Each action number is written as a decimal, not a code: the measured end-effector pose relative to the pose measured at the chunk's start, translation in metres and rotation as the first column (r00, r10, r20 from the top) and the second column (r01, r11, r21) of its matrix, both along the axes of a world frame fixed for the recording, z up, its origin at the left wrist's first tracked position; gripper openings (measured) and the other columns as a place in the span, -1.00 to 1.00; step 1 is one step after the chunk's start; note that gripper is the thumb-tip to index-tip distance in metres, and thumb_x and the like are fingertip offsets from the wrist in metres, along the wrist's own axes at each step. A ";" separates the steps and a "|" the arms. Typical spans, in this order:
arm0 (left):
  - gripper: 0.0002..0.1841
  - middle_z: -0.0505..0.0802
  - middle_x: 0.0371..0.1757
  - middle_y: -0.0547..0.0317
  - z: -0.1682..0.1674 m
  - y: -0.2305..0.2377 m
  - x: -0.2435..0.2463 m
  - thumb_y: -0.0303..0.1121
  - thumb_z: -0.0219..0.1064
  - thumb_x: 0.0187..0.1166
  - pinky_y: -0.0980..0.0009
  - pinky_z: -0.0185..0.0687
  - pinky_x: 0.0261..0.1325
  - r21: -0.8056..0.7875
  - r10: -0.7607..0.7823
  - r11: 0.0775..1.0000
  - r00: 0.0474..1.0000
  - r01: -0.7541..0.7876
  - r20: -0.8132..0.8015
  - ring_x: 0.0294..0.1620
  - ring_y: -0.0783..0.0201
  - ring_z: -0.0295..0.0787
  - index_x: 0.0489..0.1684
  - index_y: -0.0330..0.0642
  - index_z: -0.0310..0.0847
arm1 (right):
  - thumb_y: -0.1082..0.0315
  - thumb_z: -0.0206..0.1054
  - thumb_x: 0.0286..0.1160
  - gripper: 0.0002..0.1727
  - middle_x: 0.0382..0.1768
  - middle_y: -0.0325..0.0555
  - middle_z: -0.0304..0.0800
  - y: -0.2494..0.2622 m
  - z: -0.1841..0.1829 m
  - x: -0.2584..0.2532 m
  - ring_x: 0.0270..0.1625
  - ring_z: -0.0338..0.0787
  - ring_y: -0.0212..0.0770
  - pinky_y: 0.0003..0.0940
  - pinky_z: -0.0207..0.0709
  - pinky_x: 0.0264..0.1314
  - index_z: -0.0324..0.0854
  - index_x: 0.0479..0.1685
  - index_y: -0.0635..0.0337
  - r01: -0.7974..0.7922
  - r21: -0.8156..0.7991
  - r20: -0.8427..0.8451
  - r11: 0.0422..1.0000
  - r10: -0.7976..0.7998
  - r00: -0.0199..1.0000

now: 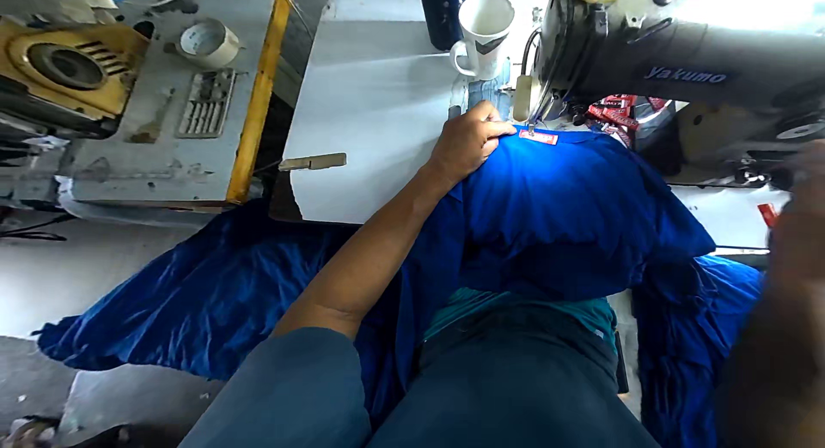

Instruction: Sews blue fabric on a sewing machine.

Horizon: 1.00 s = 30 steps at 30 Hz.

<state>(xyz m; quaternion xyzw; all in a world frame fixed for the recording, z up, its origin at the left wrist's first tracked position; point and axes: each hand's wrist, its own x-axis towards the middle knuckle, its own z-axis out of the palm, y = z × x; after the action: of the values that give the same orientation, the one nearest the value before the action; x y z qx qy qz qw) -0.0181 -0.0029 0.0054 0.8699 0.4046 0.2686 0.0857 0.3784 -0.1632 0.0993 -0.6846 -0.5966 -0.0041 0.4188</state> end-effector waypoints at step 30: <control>-0.82 0.84 -0.14 0.24 -0.001 0.004 0.025 -0.23 0.49 0.53 0.55 0.65 -0.06 -0.151 -0.088 0.978 0.937 0.147 0.339 -0.19 0.48 0.71 -0.12 -0.11 0.90 | 0.38 0.32 0.58 -0.80 -0.04 -0.04 0.84 0.096 -0.091 -0.165 -0.01 0.83 -0.19 -0.27 0.72 0.08 0.83 0.01 0.18 -0.338 -0.128 -0.013 0.932 0.339 0.941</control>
<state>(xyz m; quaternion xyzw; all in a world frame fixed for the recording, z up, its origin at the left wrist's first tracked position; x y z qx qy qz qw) 0.0065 0.0012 0.0041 0.8245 0.3535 0.3685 0.2438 0.2132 -0.0672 0.0081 -0.5970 -0.7066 0.1034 0.3655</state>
